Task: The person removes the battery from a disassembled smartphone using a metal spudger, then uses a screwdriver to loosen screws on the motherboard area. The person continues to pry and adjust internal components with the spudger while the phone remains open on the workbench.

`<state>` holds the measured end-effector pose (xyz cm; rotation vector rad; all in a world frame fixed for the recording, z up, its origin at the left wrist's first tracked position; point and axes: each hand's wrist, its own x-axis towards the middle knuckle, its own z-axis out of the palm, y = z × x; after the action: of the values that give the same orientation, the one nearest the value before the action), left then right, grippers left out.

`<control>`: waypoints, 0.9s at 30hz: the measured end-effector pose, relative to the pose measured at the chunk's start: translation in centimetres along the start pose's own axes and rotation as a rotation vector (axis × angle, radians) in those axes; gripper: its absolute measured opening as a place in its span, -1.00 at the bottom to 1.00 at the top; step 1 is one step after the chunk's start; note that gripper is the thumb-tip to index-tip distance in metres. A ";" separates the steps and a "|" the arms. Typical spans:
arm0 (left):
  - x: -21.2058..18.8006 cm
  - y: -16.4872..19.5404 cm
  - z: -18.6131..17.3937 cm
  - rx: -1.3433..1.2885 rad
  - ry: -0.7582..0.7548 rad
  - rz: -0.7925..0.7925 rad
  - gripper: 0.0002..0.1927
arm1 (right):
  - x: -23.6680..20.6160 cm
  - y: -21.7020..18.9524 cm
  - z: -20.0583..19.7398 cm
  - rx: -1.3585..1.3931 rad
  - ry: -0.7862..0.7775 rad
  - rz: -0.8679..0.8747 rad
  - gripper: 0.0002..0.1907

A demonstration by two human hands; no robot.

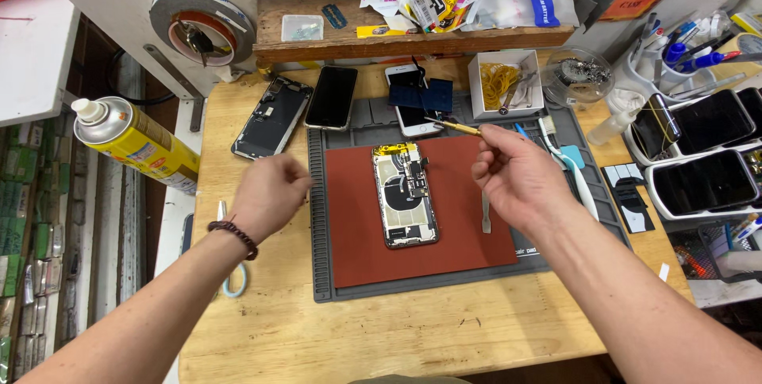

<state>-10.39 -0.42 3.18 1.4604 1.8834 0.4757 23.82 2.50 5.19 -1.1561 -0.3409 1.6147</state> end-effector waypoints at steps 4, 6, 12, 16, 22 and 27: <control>-0.4 -3.0 -0.4 0.193 0.134 0.021 -0.89 | -0.6 0.0 -0.1 -0.136 -0.031 -0.088 -0.87; -0.7 -3.5 -0.2 0.204 0.136 0.012 -0.88 | -0.9 0.4 0.2 -0.255 -0.016 -0.135 -0.79; -1.3 -2.0 0.0 0.223 0.046 -0.099 -0.83 | -1.5 0.9 2.0 -0.681 -0.029 -0.346 -0.83; -1.3 0.1 0.5 0.256 0.130 0.085 -0.80 | -2.3 0.8 2.9 -1.087 -0.043 -0.528 -0.79; -1.8 5.8 5.1 0.007 -0.124 0.054 -0.55 | -2.5 0.8 3.1 -1.052 -0.114 -0.526 -0.81; -2.8 7.2 6.7 -0.044 -0.138 -0.066 -0.69 | -2.2 0.3 2.4 -0.981 -0.091 -0.521 -0.81</control>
<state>-0.26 -1.73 4.14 1.3632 1.7950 0.3737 21.61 1.28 7.24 -1.5147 -1.4744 1.0109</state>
